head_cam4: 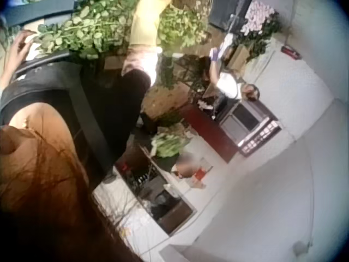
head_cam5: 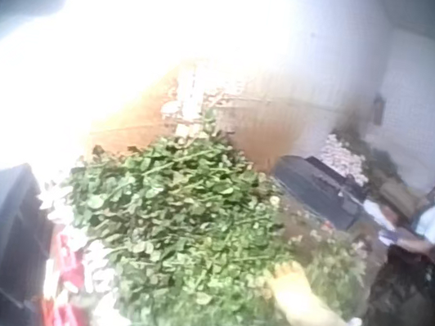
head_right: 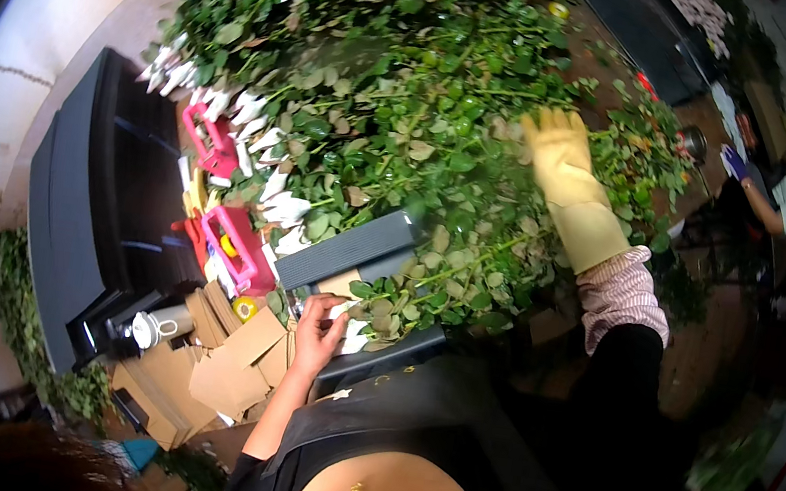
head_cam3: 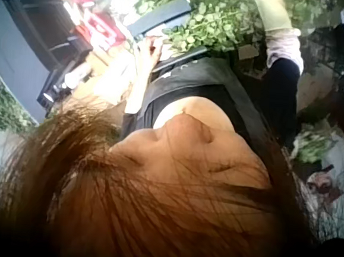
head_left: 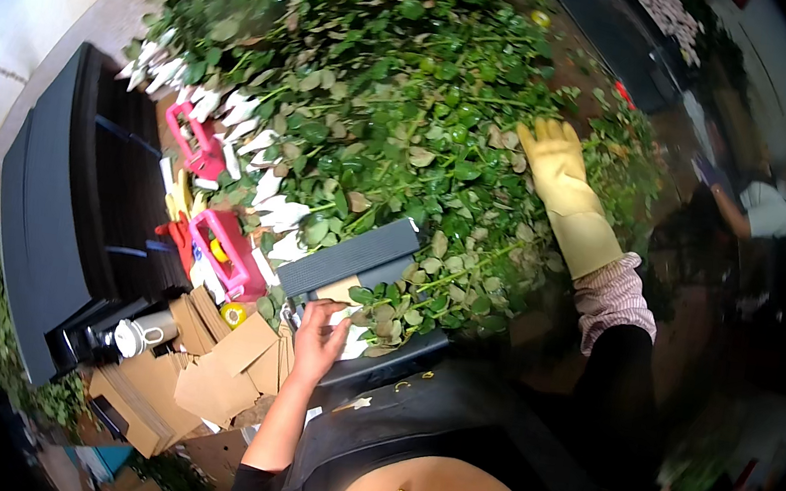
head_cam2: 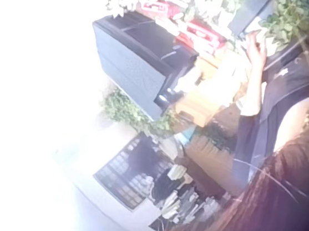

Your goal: The person arranges white flowers into a black rectangular tray. They pick up individual flowers from a large pile of greenery and place them into the tray, adjusting their positions to fit. The person wears yellow gloves and works at a table cluttered with cardboard and other floral supplies.

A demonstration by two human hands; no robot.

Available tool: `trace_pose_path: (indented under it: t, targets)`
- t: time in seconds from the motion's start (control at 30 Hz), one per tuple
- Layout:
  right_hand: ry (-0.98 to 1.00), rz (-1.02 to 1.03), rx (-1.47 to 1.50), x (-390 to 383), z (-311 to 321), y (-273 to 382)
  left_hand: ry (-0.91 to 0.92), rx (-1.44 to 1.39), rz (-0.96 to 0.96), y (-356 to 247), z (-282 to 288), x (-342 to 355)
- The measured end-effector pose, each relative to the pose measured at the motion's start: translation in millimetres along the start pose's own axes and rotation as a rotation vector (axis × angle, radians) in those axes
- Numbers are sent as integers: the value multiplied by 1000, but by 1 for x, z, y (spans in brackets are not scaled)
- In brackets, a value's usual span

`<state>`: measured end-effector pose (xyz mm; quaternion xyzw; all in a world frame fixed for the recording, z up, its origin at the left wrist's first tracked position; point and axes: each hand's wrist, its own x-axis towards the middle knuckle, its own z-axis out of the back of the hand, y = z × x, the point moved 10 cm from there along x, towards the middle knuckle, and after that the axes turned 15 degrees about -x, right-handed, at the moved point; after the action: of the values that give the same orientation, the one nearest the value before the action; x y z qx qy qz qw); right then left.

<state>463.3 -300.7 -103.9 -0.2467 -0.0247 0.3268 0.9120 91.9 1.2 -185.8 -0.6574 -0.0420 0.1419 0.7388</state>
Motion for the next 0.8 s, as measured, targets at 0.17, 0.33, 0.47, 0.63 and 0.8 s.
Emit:
trace_pose_path:
  t: [0.17, 0.33, 0.47, 0.63, 0.8]
  targets:
    - [266, 210, 364, 27, 53, 81, 27, 2, 21, -2, 0, 1]
    - [319, 108, 38, 114, 42, 135, 31, 12, -2, -5, 1, 0]
    - [196, 191, -534, 170, -19, 159, 44, 21, -10, -4, -5, 6]
    - [384, 222, 696, 125, 46, 172, -31, 28, -4, 4, 7, -5]
    - [456, -364, 1104, 70, 103, 73, -8, -49, 51, 9, 0, -3]
